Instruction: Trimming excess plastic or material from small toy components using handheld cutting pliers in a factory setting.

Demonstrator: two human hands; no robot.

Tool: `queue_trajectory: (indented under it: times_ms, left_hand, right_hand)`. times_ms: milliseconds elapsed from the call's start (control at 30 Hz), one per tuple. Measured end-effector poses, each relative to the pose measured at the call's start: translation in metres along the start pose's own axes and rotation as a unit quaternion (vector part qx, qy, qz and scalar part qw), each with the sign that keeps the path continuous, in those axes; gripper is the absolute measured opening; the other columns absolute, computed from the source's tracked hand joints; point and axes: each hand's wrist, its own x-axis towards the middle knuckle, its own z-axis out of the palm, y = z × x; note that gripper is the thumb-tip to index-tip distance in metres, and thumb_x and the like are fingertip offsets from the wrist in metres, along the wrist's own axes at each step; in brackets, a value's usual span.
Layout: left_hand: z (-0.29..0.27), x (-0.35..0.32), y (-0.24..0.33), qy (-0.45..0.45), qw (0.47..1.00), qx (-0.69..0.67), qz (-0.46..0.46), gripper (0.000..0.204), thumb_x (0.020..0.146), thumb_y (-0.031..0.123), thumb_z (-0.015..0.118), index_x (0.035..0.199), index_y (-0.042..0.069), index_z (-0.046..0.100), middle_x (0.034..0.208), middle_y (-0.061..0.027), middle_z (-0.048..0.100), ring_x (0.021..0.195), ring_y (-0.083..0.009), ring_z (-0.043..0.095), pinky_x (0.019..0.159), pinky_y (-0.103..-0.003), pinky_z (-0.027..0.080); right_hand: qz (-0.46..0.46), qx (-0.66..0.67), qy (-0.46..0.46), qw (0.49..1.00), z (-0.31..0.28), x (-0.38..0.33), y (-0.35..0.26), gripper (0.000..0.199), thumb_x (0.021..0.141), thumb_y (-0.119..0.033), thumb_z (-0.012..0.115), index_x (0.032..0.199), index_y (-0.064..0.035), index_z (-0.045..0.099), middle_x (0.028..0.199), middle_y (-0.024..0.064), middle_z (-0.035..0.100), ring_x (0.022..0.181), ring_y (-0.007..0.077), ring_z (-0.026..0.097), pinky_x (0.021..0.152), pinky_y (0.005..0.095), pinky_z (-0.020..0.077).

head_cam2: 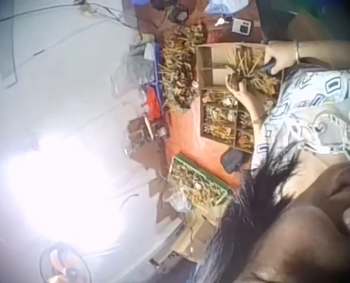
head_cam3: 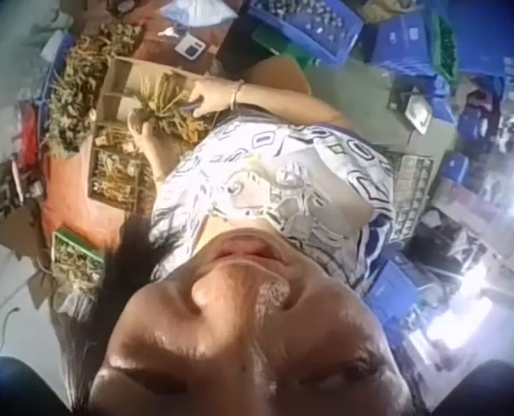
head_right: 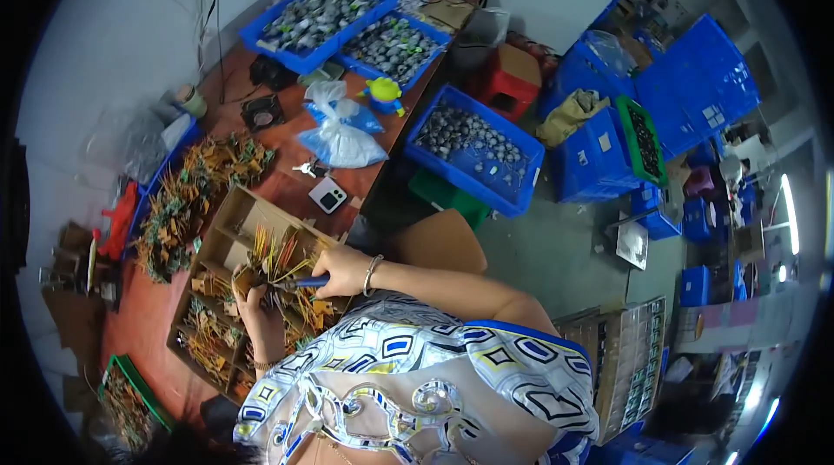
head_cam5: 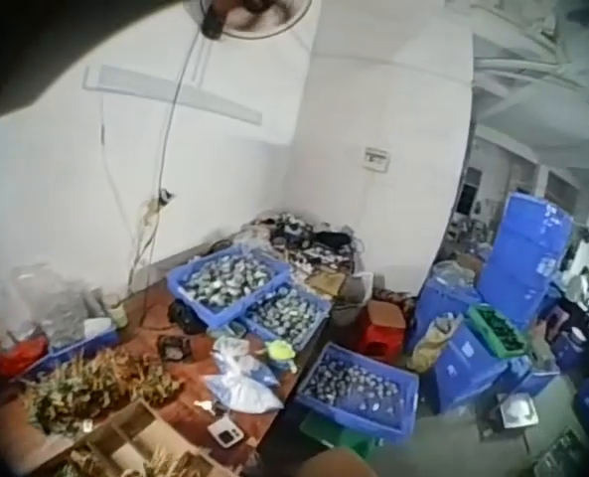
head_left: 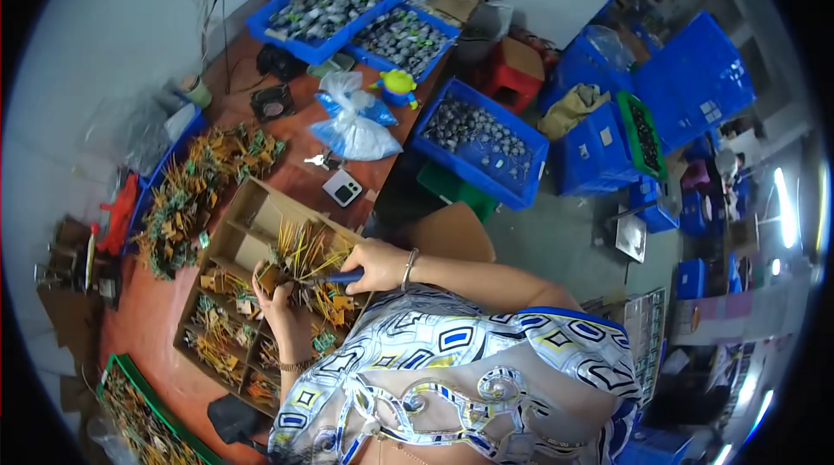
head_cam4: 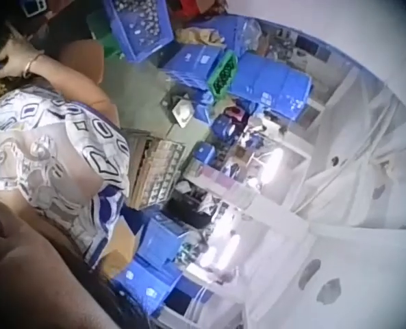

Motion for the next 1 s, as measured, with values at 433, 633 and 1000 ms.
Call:
queue_trajectory:
  times_ms: [433, 633, 1000]
  left_hand:
    - [0.002, 0.01, -0.021, -0.022, 0.984, -0.173, -0.035, 0.033, 0.091, 0.01, 0.056, 0.123, 0.01, 0.048, 0.115, -0.0058, 0.059, 0.105, -0.0228, 0.058, 0.092, -0.04, 0.048]
    - [0.018, 0.002, -0.011, -0.041, 0.982, -0.182, 0.005, 0.059, 0.087, 0.008, 0.063, 0.137, 0.015, 0.034, 0.124, -0.0052, 0.049, 0.111, -0.0189, 0.051, 0.093, -0.035, 0.044]
    - [0.027, -0.006, -0.006, -0.005, 0.992, -0.081, 0.094, 0.072, 0.081, 0.001, 0.067, 0.141, 0.01, 0.026, 0.127, -0.0123, 0.048, 0.111, -0.0207, 0.053, 0.092, -0.034, 0.045]
  right_hand:
    - [-0.05, 0.34, 0.26, 0.903, 0.041, 0.012, -0.039, 0.01, 0.08, -0.005, 0.07, 0.088, -0.0019, 0.064, 0.075, -0.0029, 0.055, 0.067, 0.0048, 0.05, 0.064, 0.02, 0.0416]
    - [-0.035, 0.332, 0.253, 0.908, 0.043, 0.026, -0.029, 0.02, 0.078, 0.004, 0.069, 0.092, -0.0003, 0.055, 0.085, 0.001, 0.059, 0.076, 0.0073, 0.057, 0.071, 0.0227, 0.0472]
    - [-0.105, 0.174, 0.364, 0.909, 0.052, 0.026, -0.043, 0.03, 0.073, 0.001, 0.075, 0.093, -0.0014, 0.052, 0.087, 0.0078, 0.063, 0.077, 0.0136, 0.062, 0.071, 0.0265, 0.0505]
